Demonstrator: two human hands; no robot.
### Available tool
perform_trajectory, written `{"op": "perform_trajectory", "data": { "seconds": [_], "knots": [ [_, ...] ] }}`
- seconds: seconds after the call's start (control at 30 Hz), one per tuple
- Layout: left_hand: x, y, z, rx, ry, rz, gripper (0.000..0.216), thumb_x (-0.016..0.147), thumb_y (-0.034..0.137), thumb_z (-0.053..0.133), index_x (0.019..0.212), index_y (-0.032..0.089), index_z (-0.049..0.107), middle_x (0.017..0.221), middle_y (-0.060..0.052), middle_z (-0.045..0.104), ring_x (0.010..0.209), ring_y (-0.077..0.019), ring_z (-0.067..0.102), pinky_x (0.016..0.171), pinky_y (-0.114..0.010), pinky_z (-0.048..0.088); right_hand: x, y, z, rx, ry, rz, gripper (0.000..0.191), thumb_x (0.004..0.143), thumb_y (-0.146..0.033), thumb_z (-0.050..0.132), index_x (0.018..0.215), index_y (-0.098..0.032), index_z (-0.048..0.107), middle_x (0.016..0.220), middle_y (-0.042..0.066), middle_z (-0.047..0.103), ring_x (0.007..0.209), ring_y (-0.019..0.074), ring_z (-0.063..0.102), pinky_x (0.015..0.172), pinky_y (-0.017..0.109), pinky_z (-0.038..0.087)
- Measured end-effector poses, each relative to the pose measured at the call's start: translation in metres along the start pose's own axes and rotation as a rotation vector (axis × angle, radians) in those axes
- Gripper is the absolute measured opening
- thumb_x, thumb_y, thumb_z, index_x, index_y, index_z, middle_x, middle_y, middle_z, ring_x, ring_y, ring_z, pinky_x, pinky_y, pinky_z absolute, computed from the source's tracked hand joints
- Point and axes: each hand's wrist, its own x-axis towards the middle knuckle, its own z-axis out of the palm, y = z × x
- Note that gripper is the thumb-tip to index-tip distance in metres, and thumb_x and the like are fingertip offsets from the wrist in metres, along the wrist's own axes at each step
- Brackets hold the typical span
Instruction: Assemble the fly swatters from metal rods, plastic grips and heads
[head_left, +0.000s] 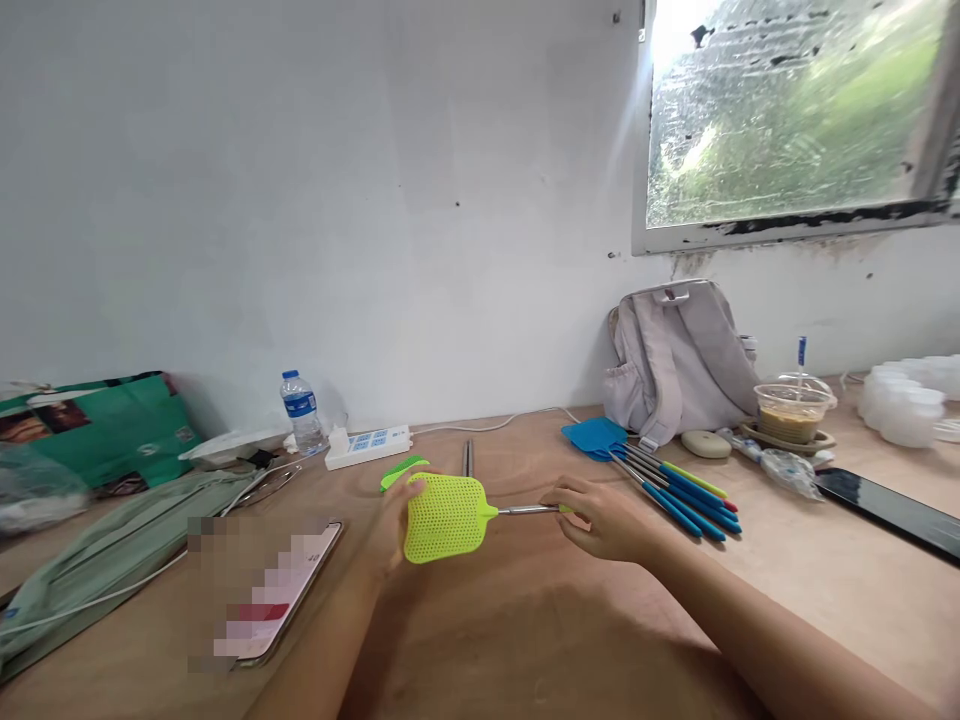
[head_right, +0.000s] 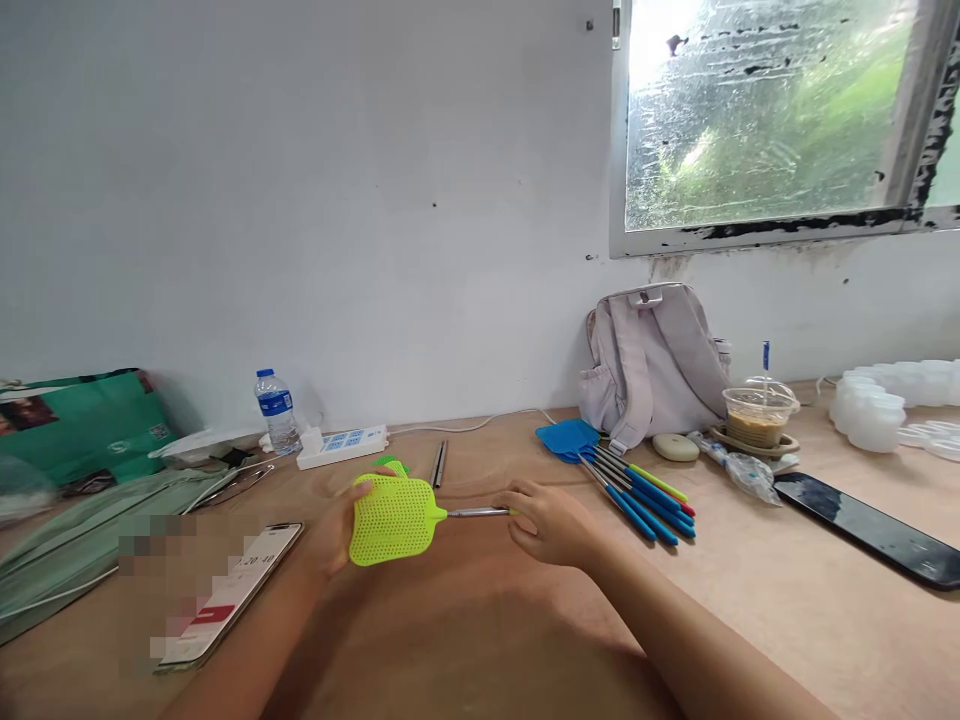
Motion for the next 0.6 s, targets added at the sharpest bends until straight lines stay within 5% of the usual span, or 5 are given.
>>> {"op": "perform_trajectory", "data": {
  "seconds": [0.07,0.23,0.47,0.6],
  "knots": [
    [0.008,0.001,-0.012,-0.045,0.027,0.054,0.025,0.061,0.033,0.058,0.079,0.016,0.057,0.082,-0.003,0.063,0.060,-0.0172,0.062,0.057,-0.030,0.049,-0.004,0.015,-0.003,-0.007,0.008,0.023,0.028,0.080,-0.018,0.041,0.103,-0.023,0.057,0.094,0.007,0.056,0.073,0.0143,0.056,0.064,0.024,0.042],
    [0.031,-0.012,-0.041,0.187,0.450,0.227,0.022,0.057,0.034,0.048,0.071,0.017,0.049,0.062,0.004,0.053,0.041,-0.0101,0.050,0.047,-0.025,0.041,-0.018,0.080,-0.008,-0.183,0.226,0.331,0.026,0.081,-0.020,0.040,0.102,-0.019,0.056,0.092,0.008,0.056,0.078,0.0178,0.056,0.071,0.029,0.043],
    [0.039,-0.024,-0.053,0.554,0.396,0.275,0.014,0.060,0.031,0.052,0.061,0.017,0.055,0.060,0.003,0.053,0.049,-0.0102,0.044,0.050,-0.024,0.033,-0.048,0.139,-0.014,-0.483,0.182,0.772,0.021,0.077,-0.011,0.040,0.082,-0.012,0.060,0.082,0.014,0.059,0.076,0.0221,0.056,0.067,0.029,0.038],
    [0.033,-0.019,-0.050,1.204,0.198,0.414,0.010,0.062,0.020,0.050,0.063,0.019,0.060,0.070,0.000,0.058,0.066,-0.0155,0.049,0.065,-0.028,0.036,-0.041,0.125,-0.010,-0.596,0.205,0.795,0.024,0.075,-0.009,0.042,0.090,-0.011,0.061,0.091,0.019,0.058,0.086,0.0281,0.053,0.072,0.034,0.035]
  ]
}}
